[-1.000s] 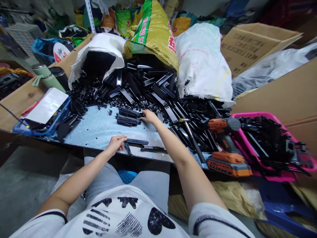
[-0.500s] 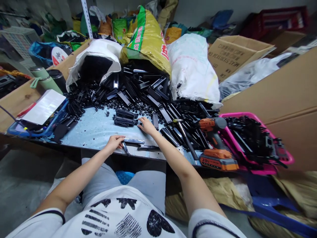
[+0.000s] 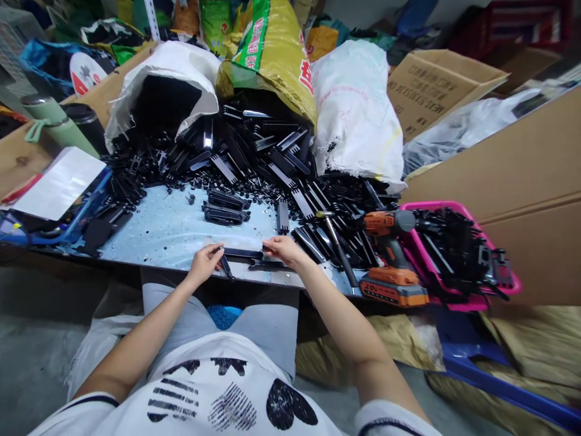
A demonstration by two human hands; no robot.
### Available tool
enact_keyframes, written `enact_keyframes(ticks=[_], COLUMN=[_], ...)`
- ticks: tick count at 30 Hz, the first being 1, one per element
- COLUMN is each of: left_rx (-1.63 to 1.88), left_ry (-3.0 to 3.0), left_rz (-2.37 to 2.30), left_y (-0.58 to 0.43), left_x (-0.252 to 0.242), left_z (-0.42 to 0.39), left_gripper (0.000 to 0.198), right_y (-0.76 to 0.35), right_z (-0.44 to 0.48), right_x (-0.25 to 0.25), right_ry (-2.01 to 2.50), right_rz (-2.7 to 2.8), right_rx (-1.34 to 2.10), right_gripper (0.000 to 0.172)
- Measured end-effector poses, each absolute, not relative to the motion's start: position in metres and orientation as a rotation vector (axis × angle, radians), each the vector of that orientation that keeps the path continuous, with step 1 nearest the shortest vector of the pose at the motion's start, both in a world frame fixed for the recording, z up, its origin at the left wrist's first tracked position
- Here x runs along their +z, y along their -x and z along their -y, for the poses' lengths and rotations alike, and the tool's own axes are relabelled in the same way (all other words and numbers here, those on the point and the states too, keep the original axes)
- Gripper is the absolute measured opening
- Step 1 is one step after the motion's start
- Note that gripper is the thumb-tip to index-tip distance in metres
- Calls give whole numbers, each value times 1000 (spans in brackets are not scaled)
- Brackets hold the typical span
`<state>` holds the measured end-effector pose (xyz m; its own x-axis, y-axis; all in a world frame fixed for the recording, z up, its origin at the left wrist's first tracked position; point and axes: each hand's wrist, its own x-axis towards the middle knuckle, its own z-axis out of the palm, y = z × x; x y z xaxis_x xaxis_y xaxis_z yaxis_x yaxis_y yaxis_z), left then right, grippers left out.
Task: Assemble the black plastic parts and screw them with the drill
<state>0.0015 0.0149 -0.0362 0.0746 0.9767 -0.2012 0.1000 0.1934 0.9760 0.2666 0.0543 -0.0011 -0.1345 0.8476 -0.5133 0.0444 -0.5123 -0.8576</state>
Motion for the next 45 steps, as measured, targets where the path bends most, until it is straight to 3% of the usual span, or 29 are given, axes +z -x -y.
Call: enact_keyframes(ticks=[3, 9, 15, 18, 24, 28, 34, 40, 45], left_rx=[949, 933, 929, 914, 935, 955, 948, 945, 941], left_ry=[-1176, -1190, -1185, -1185, -1198, -1215, -1222, -1192, -1204], left_rz=[-1303, -1311, -1348, -1360, -1367, -1347, -1327, -1357, -1376], left_y=[-1, -2, -3, -3, -5, -7, -5, -5, -5], left_x=[-36, -33, -30, -31, -29, -28, -30, -29, -31], left_z=[-15, -14, -13, -14, -14, -13, -12, -12, -13], left_gripper=[49, 48, 47, 46, 46, 46, 46, 44, 45], right_y=[-265, -266, -255, -255, -257, -238, -230, -256, -260], right_z=[-42, -43, 1, 10, -86, -161, -178, -94, -31], right_x=[4, 10, 12, 5, -7, -3, 3, 24, 31], right_ry=[1580, 1627, 1560, 1509, 1666, 1935, 2003, 1596, 1513], right_rz=[844, 1040, 1682, 1852, 1910, 2055, 2110, 2049, 1995], right_rx=[1776, 1550, 737, 606, 376, 214, 188, 433, 682], right_gripper=[37, 43, 31, 26, 18, 23, 28, 21, 21])
